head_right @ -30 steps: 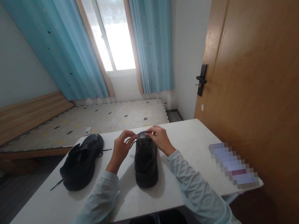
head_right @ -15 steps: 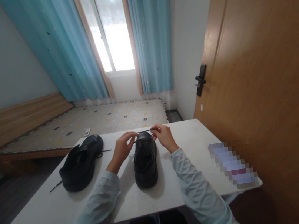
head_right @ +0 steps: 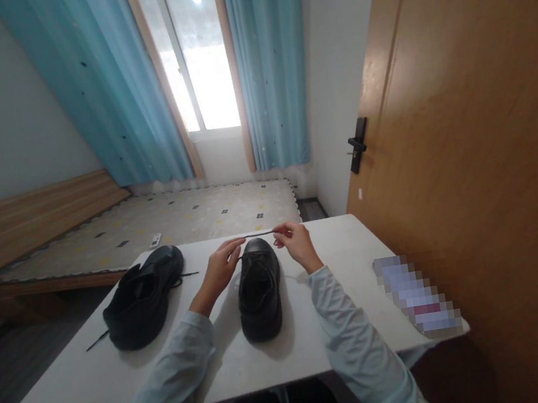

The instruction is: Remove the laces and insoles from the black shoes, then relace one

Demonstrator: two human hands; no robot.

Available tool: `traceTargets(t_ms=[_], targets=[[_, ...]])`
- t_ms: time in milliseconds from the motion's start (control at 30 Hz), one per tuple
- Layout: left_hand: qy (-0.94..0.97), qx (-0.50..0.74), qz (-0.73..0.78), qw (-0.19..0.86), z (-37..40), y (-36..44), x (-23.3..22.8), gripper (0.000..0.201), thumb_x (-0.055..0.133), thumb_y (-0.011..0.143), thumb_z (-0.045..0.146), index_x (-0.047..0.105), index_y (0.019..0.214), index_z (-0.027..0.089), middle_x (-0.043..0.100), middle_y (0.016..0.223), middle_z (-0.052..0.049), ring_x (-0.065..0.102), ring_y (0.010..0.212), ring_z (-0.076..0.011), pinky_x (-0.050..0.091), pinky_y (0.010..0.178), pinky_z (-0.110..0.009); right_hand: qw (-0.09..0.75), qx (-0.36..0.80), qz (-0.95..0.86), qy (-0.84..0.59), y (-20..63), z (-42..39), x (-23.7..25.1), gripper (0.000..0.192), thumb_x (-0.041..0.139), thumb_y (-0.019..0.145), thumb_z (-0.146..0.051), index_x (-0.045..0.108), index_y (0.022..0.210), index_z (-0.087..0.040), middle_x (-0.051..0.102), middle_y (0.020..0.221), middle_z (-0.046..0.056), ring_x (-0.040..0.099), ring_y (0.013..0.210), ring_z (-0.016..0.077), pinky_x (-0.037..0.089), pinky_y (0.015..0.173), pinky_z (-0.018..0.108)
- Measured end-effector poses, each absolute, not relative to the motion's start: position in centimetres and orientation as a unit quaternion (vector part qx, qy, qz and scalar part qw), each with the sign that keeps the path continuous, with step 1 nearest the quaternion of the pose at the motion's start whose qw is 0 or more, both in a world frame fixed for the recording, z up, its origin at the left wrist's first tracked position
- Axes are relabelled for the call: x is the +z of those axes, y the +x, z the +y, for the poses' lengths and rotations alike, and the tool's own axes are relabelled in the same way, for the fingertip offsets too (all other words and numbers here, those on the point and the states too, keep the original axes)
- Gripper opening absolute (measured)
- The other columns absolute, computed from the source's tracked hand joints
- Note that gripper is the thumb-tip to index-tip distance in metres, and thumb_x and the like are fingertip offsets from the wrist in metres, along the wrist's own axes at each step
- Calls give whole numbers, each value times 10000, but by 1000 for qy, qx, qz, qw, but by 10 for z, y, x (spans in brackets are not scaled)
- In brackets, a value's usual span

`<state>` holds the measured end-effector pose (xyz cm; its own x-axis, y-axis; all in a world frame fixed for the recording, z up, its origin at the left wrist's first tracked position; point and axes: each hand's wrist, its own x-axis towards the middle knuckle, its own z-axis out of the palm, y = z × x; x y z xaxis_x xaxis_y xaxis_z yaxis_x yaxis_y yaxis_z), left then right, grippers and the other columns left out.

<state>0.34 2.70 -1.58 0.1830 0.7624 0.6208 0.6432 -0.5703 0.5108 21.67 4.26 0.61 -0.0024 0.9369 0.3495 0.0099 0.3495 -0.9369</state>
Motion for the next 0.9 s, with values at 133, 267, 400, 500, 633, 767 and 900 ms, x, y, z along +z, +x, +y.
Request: traceTargets(t_ms=[133, 267, 400, 500, 633, 767, 900], targets=[[764, 454, 453, 71, 28, 2, -16, 297, 423, 905, 251, 649, 1081, 170, 650, 1153, -102, 603, 1072, -201, 471, 960, -389, 572, 397, -591, -407, 218, 41, 9, 285, 735, 601, -356, 663, 761, -131, 633, 617, 18, 597, 528, 123, 529, 513, 260], [757, 468, 449, 78, 28, 2, -15, 300, 408, 905, 231, 645, 1084, 182, 647, 1154, -95, 602, 1076, -192, 470, 962, -372, 571, 389, -598, -406, 218, 41, 10, 283, 728, 608, -361, 669, 762, -130, 635, 608, 20, 582, 513, 117, 508, 497, 249], [753, 468, 454, 87, 27, 2, -13, 308, 397, 904, 216, 639, 1090, 174, 637, 1169, -102, 627, 1011, -183, 484, 937, -361, 570, 384, -601, -409, 219, 40, 11, 263, 711, 622, -351, 668, 758, -130, 626, 603, 12, 569, 496, 106, 486, 480, 236], [755, 467, 452, 88, 27, 2, -12, 315, 392, 902, 203, 636, 1097, 171, 637, 1172, -101, 623, 1013, -179, 475, 947, -359, 575, 394, -591, -405, 219, 38, 13, 260, 721, 614, -341, 666, 756, -130, 626, 622, 9, 579, 502, 105, 490, 481, 236], [758, 464, 451, 86, 26, 2, -11, 319, 392, 897, 187, 633, 1104, 160, 635, 1174, -106, 611, 1041, -182, 466, 962, -359, 575, 430, -574, -393, 221, 36, 15, 306, 751, 596, -363, 662, 770, -129, 637, 653, 14, 617, 540, 124, 530, 525, 263], [753, 475, 449, 78, 25, 1, -9, 325, 394, 889, 167, 634, 1108, 181, 634, 1181, -96, 603, 1063, -186, 468, 964, -369, 544, 474, -583, -374, 223, 35, 14, 354, 783, 573, -375, 661, 792, -125, 645, 670, 16, 644, 575, 137, 554, 574, 285], [748, 477, 455, 73, 26, -1, -9, 325, 402, 888, 173, 636, 1113, 187, 627, 1190, -97, 574, 1118, -192, 448, 991, -373, 520, 483, -597, -374, 224, 35, 12, 343, 794, 569, -354, 660, 785, -124, 647, 663, 11, 644, 573, 131, 549, 581, 280]])
